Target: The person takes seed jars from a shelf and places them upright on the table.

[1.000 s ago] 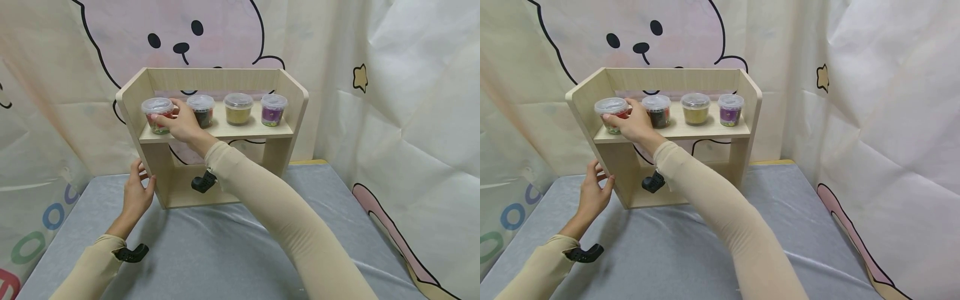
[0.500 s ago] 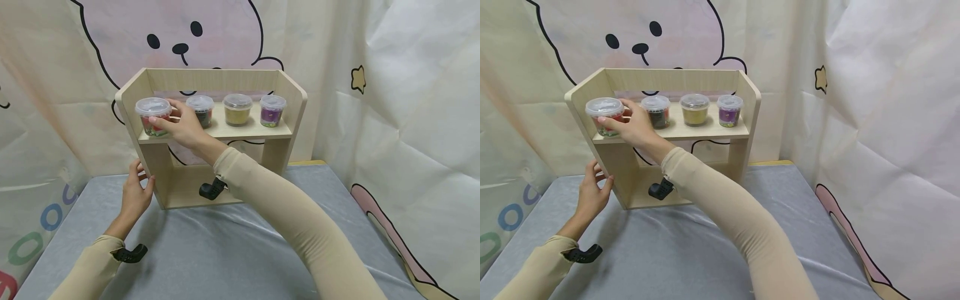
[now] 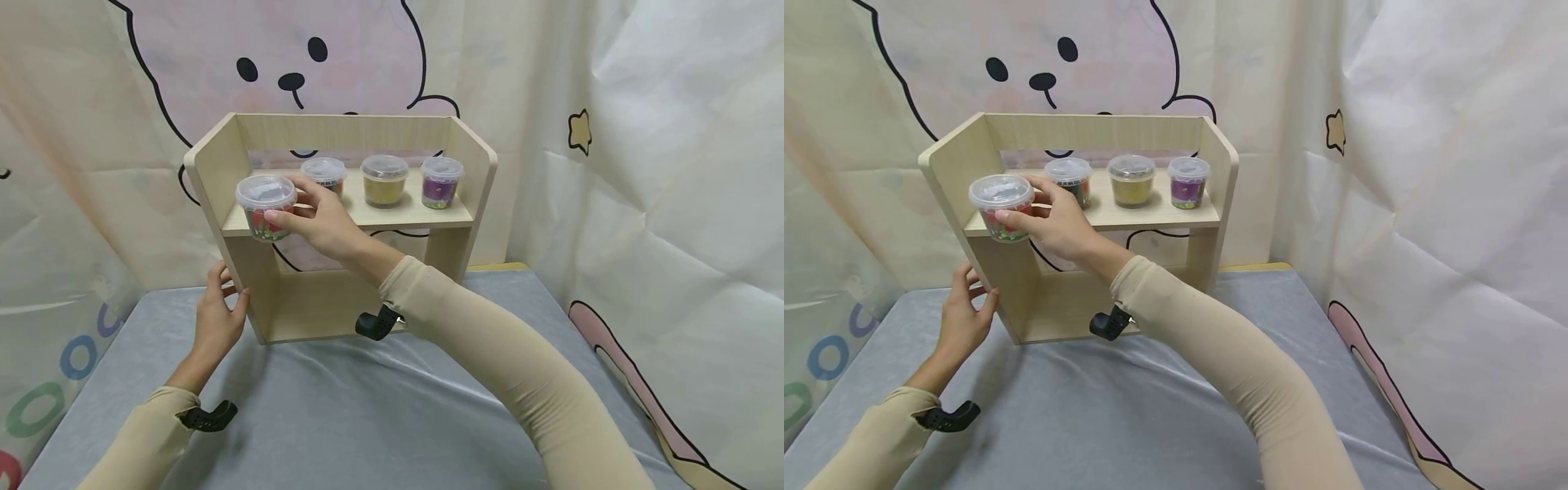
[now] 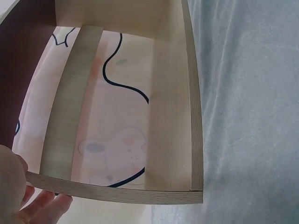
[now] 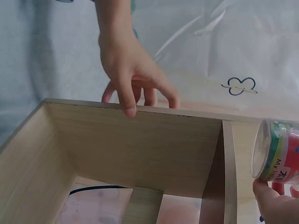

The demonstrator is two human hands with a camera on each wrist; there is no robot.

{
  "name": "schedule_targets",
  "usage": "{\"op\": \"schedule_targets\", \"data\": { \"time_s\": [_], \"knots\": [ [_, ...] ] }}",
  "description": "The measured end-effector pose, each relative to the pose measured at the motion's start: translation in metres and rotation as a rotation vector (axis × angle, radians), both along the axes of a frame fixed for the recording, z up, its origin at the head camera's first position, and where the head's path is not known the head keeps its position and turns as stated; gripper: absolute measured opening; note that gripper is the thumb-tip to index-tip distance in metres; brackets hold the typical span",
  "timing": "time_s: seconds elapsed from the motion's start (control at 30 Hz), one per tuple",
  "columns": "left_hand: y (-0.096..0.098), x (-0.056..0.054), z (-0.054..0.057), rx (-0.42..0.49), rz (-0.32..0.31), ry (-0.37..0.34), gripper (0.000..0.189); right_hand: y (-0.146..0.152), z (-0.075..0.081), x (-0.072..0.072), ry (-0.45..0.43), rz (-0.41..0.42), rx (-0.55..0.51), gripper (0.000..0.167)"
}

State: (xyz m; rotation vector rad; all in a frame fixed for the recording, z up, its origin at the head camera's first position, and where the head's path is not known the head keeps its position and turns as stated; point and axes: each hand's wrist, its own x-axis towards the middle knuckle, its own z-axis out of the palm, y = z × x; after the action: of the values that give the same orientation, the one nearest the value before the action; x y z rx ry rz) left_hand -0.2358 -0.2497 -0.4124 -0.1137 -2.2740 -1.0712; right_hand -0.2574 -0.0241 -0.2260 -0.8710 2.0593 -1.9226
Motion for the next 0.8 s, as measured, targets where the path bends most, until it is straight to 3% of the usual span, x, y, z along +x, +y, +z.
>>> {"op": "schedule_targets", "data": {
  "time_s": [0.47,0.8],
  "knots": [
    [-0.002,-0.002,-0.002,0.016,-0.017,0.033,0.06,0.019,-0.026,0.021,-0.006,0.123,-0.032,0.064],
    [-0.004,-0.001,-0.002,-0.005,-0.019,0.025,0.061,0.024,-0.068,0.026,-0.056,0.157,-0.042,0.064]
  ]
}}
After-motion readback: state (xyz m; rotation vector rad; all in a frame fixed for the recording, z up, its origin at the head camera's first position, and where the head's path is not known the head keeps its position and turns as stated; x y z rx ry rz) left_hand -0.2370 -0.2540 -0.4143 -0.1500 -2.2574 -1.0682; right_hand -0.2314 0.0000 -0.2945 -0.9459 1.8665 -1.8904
